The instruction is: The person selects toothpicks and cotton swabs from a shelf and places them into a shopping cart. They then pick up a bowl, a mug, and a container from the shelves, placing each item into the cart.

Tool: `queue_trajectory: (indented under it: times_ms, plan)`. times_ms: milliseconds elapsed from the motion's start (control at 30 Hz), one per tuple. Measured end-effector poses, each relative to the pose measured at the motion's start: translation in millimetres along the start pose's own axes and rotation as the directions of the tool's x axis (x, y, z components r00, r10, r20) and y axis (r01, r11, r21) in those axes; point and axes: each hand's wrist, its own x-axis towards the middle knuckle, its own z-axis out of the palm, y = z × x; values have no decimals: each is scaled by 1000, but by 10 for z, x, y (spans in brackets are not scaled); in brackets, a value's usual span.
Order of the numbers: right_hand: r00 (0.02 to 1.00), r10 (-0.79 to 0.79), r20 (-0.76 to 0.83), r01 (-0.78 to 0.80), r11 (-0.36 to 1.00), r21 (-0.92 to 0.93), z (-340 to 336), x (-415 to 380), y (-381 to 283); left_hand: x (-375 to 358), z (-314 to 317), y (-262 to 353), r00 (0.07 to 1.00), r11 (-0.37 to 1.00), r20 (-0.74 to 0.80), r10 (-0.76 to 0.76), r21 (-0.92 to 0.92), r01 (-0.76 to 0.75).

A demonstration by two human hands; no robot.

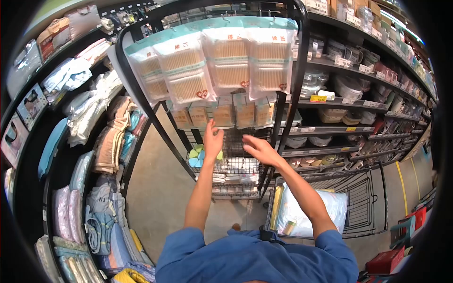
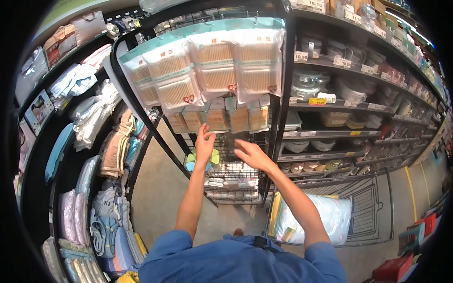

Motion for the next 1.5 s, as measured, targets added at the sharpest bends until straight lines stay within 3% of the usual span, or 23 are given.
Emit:
queue_trajectory:
  times_ms: [33,100,133,167,233,367,433,500,567,633,767,833,900,1000,1133,1200,1300,1367,1433,1500]
  plan:
    - [1000,7,-9,-7,1000,1,79,249,10,101,3,3,1000,1000,-5,11,-1,-11]
    - [993,22,-116,-49,970,-239,229,702,127,289,0,-73,999,964,33,2,265,-10]
    - [977,-12,-215,-54,953,-298,321,852,197,371,-32,-133,991,972,135,-3,233,-28]
    - [976,-24,-217,-44,952,-302,356,942,170,420,-36,-213,991,972,131,9,231,-39]
    - [950,223,-220,-279,921,-272,404,1078,127,426,-19,-380,992,948,129,3,316,-44]
    - [943,250,-220,-294,935,-197,470,1097,111,348,-44,-411,988,967,150,-32,253,-7]
    - [953,209,-221,-253,949,-191,498,1049,115,297,-56,-393,988,971,157,-2,237,-36]
    - [967,65,-245,-108,980,-167,541,1000,107,171,-76,-168,991,966,132,33,250,-66]
    - [972,91,-219,-134,973,-190,509,916,-97,71,-75,-98,993,956,97,72,277,-96]
    - [975,-19,-222,-22,983,-181,523,839,-158,-43,-91,3,991,942,67,112,310,-127]
    - [961,-147,-233,63,941,-333,522,648,-329,-276,-116,261,982,924,39,186,333,-189]
    - [979,-50,-196,4,974,-229,500,542,-394,-429,-113,379,962,911,1,273,321,-259]
    - [967,-151,-205,91,957,-276,488,393,-491,-585,-91,512,974,925,1,228,313,-217]
    - [970,-141,-198,85,960,-266,441,107,-666,-860,-52,646,971,928,-59,231,313,-202]
    - [967,-71,-244,11,971,-239,367,-498,-561,-1338,122,842,982,944,24,185,275,-184]
    - [950,-38,-309,-60,952,-302,357,-962,-352,-1660,298,748,974,943,169,150,271,-192]
    - [885,211,-416,-302,938,-168,253,-1654,-34,-2195,619,562,934,957,357,25,261,-125]
    - [828,290,-480,-412,896,-168,232,-2127,228,-2487,843,279,822,983,554,-132,180,37]
    - [714,513,-477,-611,789,-67,153,-2523,406,-2732,1103,26,770,990,624,-131,130,64]
    - [677,550,-490,-665,742,-86,119,-2883,782,-2922,1415,-271,582,960,763,-282,227,166]
